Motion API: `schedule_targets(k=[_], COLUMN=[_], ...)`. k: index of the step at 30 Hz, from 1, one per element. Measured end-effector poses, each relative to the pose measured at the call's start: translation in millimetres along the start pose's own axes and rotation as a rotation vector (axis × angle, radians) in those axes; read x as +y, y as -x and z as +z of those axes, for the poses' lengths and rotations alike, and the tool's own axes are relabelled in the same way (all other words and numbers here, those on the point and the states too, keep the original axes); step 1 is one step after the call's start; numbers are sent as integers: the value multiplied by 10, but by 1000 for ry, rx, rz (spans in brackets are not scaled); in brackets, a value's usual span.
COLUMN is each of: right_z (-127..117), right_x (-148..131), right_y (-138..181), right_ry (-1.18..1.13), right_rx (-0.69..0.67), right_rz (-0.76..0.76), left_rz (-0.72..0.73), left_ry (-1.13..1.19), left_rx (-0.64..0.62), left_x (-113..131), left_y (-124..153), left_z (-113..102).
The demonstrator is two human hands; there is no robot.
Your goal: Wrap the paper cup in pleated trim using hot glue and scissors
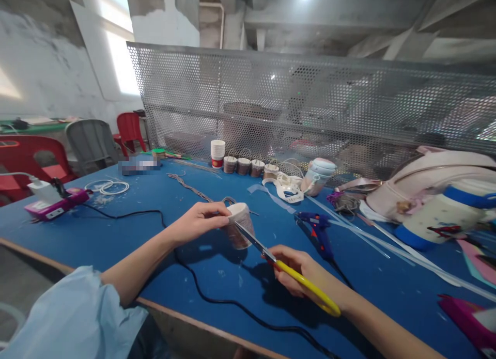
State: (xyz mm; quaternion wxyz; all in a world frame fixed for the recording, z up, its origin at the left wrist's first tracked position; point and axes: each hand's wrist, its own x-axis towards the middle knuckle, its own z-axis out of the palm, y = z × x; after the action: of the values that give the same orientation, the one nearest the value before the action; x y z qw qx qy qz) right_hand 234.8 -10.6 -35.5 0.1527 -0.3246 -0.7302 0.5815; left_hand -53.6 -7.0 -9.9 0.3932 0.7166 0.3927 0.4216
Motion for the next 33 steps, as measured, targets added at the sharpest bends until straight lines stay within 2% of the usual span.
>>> schedule_targets(k=[6,14,24,33], right_z=[2,-113,-190,-213], right_x=[-14,-29,-85,-97], right_y=[-16,20,-15,-15], right_ry=[-72,-82,-129,-77], right_rx=[-22,-56,-156,-200], right_rz=[10,52,71,96], left_rz=[42,-65,-61,-6], left_ry=[-9,23,103,47], left_rx=[-14,-41,-136,-207], left_x=[-2,42,19,46], left_y=[-15,-6,-8,2], left_z=[-29,-41,-50,-57])
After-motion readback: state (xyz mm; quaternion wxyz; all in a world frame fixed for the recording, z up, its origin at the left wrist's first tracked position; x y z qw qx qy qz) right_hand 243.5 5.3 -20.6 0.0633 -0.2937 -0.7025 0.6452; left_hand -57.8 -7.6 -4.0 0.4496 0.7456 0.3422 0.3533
